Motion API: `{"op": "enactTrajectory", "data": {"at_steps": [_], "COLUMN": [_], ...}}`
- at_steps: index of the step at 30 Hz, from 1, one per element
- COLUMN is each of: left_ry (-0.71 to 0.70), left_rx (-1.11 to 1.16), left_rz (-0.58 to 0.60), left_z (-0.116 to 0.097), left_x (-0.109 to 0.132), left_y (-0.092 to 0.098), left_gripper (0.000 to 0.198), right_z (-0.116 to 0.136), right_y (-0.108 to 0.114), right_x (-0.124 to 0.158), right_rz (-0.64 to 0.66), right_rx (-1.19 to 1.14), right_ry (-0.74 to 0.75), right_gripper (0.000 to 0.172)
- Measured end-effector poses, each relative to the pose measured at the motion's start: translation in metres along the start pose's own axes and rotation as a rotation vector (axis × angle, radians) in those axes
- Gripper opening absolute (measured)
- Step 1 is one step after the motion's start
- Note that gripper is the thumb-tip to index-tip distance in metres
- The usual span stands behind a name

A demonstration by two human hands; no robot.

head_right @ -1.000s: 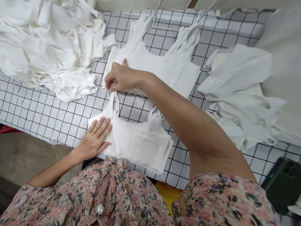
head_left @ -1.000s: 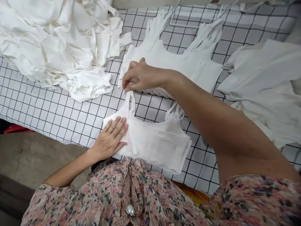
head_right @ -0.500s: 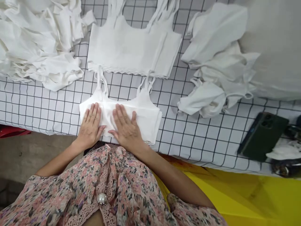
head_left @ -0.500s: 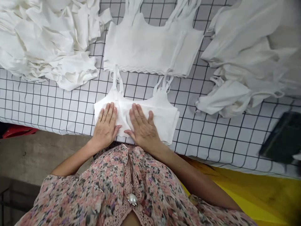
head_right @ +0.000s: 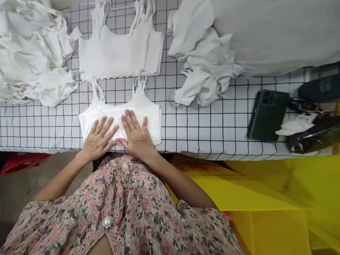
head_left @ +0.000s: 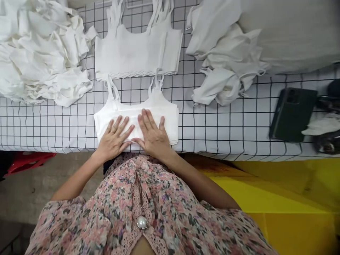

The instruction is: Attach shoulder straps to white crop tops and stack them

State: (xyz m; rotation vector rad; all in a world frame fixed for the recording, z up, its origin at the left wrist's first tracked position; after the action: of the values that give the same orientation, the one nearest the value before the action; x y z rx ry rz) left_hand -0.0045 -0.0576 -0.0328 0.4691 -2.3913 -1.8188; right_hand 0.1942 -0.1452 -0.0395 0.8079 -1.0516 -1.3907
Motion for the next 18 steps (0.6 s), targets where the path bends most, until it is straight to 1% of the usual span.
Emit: {"op": "enactTrajectory", "data": {"at_steps": [2,4,5,6,8,9,10,12,14,16,18], "left_ry": [-0.048,-0.095,-0.111,-0.123,-0.130,-0.136,-0.150,-0.193,-0.220,-0.220,-0.212], "left_rx": [-0.024,-0.007,0.022,0.064,0.168,0.216,0.251,0.274,0.257,0.224,0.189], "left_rz": [0.035,0.045,0.022,-0.027,-0.173,-0.241,-0.292,-0.319,-0.292,-0.239,-0.182], "left_z": [0.002,0.006,0.008,0.009,0.011,0.011,0.010,0.009,0.007,0.007,0.007], "left_x": [0.007,0.013,0.012,0.008,-0.012,-0.027,-0.043,-0.078,-0.107,-0.124,-0.129], "left_y": [0.005,0.014,0.019,0.023,0.027,0.027,0.024,0.012,-0.005,-0.021,-0.033], "left_gripper": [0.075,0.072,0.068,0.061,0.046,0.040,0.035,0.030,0.031,0.035,0.038], "right_z": [-0.019,-0.049,-0.065,-0.081,-0.108,-0.118,-0.125,-0.131,-0.129,-0.125,-0.122], "right_y": [0.000,0.009,0.016,0.026,0.048,0.060,0.070,0.085,0.092,0.095,0.097], "right_x": [0.010,0.019,0.018,0.013,-0.014,-0.035,-0.060,-0.113,-0.161,-0.195,-0.213], "right_rz": [-0.032,-0.105,-0.167,-0.242,-0.397,-0.448,-0.459,-0.399,-0.271,-0.147,-0.081], "right_rx": [0.007,0.005,-0.014,-0.050,-0.151,-0.197,-0.218,-0.170,-0.084,0.005,0.062], "right_ry": [-0.083,-0.143,-0.149,-0.140,-0.094,-0.064,-0.032,0.013,0.052,0.087,0.118], "right_gripper": [0.085,0.084,0.081,0.075,0.058,0.049,0.044,0.039,0.034,0.031,0.025]}}
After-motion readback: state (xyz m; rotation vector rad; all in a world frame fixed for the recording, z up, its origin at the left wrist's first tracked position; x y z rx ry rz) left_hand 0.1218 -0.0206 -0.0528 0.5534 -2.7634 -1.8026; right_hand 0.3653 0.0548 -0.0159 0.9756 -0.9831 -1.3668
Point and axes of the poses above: each hand's wrist, its own x-axis away from the middle knuckle, its own y-axis out of the back of the hand, z = x × y, the point moved 2 cm from there along -x, towards the middle knuckle, and after that the axes turned 7 degrees about -y, right-handed, at the moved point
